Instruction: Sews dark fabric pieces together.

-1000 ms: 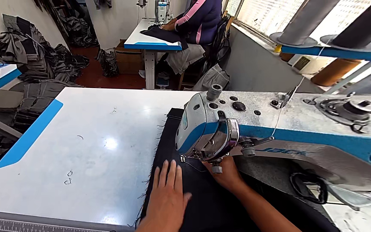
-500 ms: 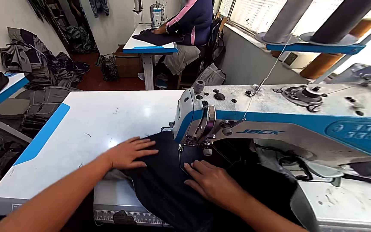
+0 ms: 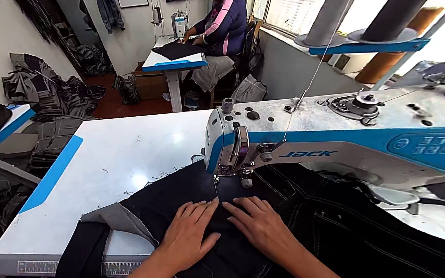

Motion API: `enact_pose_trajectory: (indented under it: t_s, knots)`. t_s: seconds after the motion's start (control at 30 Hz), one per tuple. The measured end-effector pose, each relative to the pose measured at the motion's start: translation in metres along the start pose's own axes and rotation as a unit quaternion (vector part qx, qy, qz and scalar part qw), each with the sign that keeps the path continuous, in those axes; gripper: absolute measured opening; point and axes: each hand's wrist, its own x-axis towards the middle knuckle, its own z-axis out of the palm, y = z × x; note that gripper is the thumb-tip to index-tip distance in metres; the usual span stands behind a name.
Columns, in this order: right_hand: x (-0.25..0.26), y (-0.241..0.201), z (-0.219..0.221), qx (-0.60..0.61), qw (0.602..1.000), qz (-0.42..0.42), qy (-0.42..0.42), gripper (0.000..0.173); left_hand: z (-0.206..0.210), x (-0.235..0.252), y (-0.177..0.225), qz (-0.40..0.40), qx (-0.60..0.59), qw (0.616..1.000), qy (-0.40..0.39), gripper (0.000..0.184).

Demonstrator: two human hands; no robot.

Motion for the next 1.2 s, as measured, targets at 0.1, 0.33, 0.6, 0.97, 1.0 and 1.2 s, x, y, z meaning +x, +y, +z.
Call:
enact_pose_trajectory:
  t_s: [0.1,0.33,0.6,0.97,1.0,1.2]
  knots:
    - [0.003,-0.001,-0.001,0.004,1.0,0.003,-0.005,0.04,-0.001,0.01,-0.006,0.003,0.012,1.0,0.0,0.057]
    - [-0.003,-0.003,0.005,0.049,0.999,-0.001,0.002,0.046,0.003,0.011,-0.016,0.041,0.017,0.999,0.016,0.051]
    - [0.001,-0.013,0.003,0.005,1.0,0.018,0.007,0.057,-0.001,0.015,-0.022,0.081,0.037,0.996,0.014,0.048]
    - [0.009,-0.01,0.008,-0.012,1.0,0.027,0.004,0.06,0.0,0.024,-0.031,0.095,0.062,0.993,0.03,0.049]
    - [0.011,-0.009,0.008,-0.014,1.0,0.027,0.002,0.06,-0.001,0.026,-0.033,0.094,0.062,0.993,0.024,0.05]
    - [0.019,-0.002,0.014,-0.019,0.999,0.036,0.001,0.062,0.001,0.038,-0.045,0.1,0.066,0.992,0.023,0.051]
